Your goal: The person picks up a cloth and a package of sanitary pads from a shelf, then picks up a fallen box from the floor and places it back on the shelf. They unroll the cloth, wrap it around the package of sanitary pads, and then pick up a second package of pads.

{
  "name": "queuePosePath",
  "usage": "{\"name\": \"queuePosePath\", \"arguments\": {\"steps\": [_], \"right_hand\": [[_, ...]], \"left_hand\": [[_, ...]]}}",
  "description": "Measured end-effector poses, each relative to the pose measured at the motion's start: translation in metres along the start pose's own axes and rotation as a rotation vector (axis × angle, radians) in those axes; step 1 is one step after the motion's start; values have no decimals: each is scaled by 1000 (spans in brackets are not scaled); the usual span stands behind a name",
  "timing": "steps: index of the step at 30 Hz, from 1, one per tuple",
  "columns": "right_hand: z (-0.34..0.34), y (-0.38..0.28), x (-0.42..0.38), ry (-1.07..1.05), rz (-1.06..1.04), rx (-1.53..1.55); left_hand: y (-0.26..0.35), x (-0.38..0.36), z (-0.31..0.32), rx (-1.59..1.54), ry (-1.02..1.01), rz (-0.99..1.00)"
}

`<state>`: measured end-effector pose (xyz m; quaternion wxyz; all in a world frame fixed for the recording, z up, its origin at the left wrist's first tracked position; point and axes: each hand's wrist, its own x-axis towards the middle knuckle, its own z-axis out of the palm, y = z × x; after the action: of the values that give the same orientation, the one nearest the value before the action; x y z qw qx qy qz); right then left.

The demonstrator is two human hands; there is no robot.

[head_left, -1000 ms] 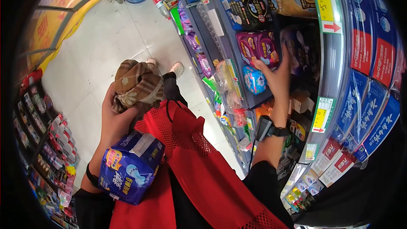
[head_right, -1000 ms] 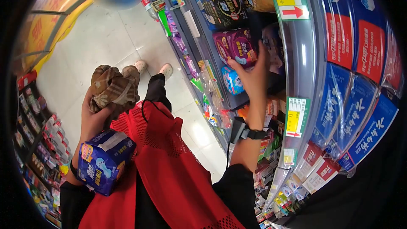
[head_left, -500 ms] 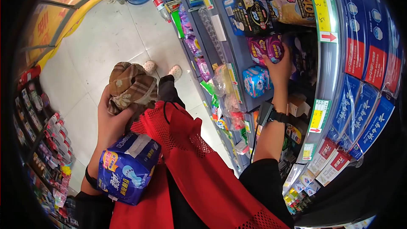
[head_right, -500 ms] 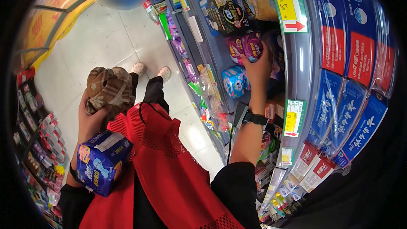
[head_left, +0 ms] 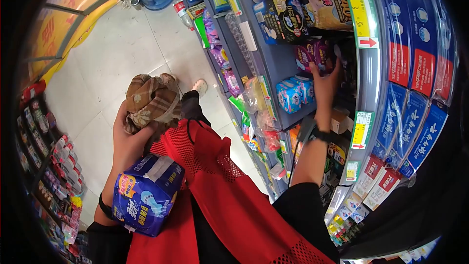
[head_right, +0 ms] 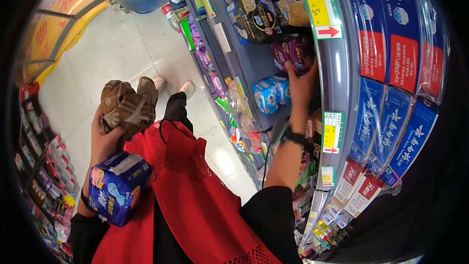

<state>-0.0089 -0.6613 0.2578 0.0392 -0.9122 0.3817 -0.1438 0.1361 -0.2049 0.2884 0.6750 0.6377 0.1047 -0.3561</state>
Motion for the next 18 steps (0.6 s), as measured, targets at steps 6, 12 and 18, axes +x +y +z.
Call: {"name": "queuePosePath", "arguments": {"steps": [6,12,18], "right_hand": [[-11,-21,-83,-378,67,10],[2,-13,-94,-348,167,-94],[4,-7,-88,-314,132,-155]], "left_hand": [[2,4,-3,-18,-19,7],[6,4,3,-8,-67,7],[10,3,0,22,-63,16]]}}
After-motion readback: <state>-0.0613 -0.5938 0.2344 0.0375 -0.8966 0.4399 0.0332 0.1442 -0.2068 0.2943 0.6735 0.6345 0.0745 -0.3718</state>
